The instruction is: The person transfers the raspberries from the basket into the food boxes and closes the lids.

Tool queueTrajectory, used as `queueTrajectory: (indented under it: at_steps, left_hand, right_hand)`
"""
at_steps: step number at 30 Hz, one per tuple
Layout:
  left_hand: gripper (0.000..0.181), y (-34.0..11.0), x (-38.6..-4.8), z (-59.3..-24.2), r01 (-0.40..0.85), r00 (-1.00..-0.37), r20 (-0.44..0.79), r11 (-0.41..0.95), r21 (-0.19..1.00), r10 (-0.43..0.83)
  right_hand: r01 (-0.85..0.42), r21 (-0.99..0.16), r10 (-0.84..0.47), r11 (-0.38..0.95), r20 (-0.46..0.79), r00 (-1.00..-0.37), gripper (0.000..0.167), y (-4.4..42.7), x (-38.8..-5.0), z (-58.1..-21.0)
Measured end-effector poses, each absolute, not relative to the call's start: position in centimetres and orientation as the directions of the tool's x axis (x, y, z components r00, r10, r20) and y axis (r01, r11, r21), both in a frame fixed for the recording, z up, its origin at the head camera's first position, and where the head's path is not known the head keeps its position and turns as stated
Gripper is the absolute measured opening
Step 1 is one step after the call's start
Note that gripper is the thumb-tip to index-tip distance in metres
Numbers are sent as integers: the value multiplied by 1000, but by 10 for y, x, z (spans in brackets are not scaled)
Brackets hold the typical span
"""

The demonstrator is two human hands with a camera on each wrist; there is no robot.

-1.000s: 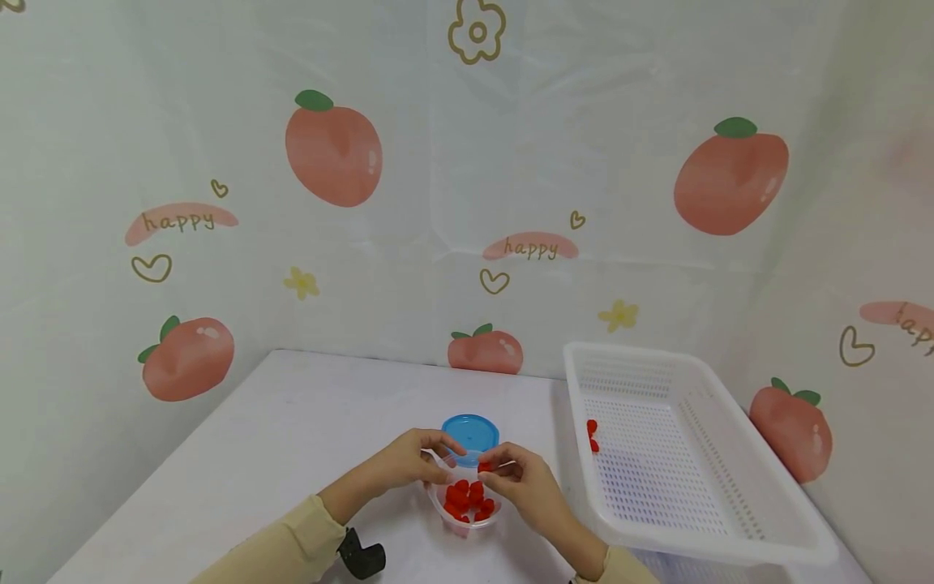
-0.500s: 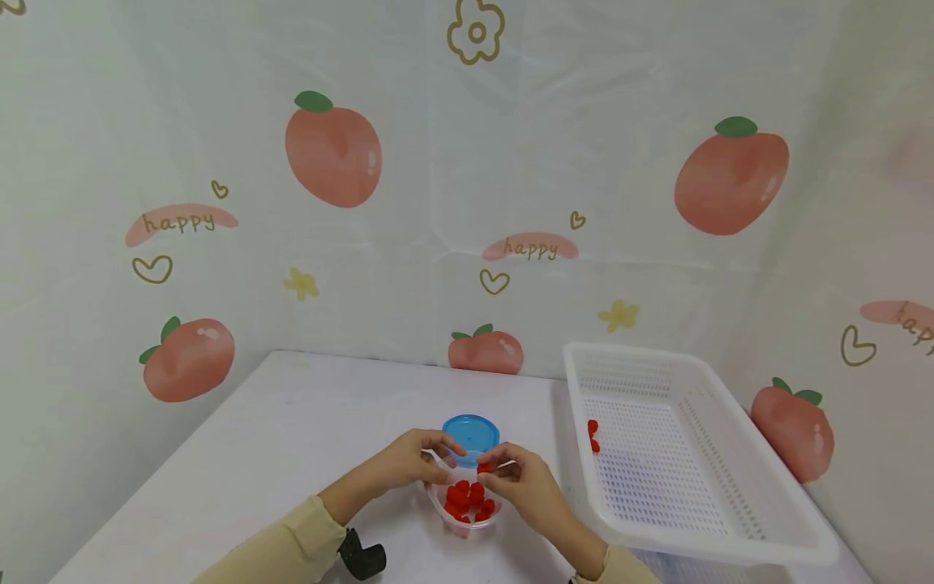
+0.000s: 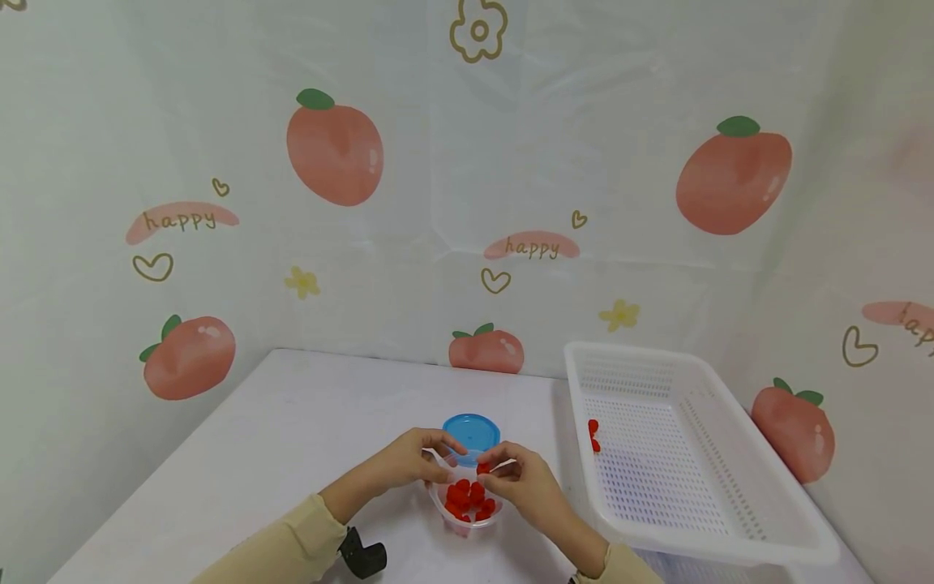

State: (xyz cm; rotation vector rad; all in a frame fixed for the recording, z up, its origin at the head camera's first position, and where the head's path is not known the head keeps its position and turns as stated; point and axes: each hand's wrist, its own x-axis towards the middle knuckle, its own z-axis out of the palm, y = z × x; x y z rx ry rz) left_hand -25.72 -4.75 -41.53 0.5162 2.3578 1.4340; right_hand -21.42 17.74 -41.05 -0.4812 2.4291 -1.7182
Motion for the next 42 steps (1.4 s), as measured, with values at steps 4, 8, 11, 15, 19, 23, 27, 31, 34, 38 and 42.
queueTrajectory:
  at_steps: [4,8,11,15,19,23,27,31,34,38,42]
  left_hand:
    - [32,-48,-257,-414,135,-878,-92,429,893,469]
    - [32,-48,-257,-414,136,-878,-91,427,894,470]
    - [33,-48,-257,-414,135,-878,-92,428,894,469]
    - [32,-48,-256,-413,127,-880,-99,431,893,465]
    - [32,-48,-256,-414,126,-878,-101,429,894,469]
    - [32,-48,-256,-413,128,-876,-98,425,896,472]
    - [31,-47,-258,-415,135,-875,-92,422,896,475]
    - [30,-47,-259,-416,147,-872,-80,415,898,483]
    - [30,-47,-259,-416,149,-872,-79,415,898,483]
    - [30,-47,-258,-416,148,-874,-81,422,894,479]
    - [30,-48,-257,-415,141,-875,-86,420,897,476]
  right_hand:
    - [-200,-932,-332,302,94,-938,28,178,-214,-412]
    - [-199,-932,-331,303,93,-939,29,178,-214,-412]
    - [-192,-934,-331,300,86,-940,31,177,-214,-411]
    - [-176,-938,-328,298,72,-942,34,177,-214,-409]
    - [-167,-942,-322,291,68,-944,29,177,-214,-409]
    - [-173,-947,-327,271,79,-942,27,178,-214,-407]
    - [-189,-949,-345,251,94,-934,31,178,-211,-401]
    - [-233,-949,-363,215,144,-921,32,178,-207,-389]
    - [-262,-945,-343,196,184,-921,33,179,-204,-373]
    - [-324,-929,-266,180,271,-925,29,184,-204,-348]
    - [-416,-904,-188,98,394,-900,20,197,-211,-325]
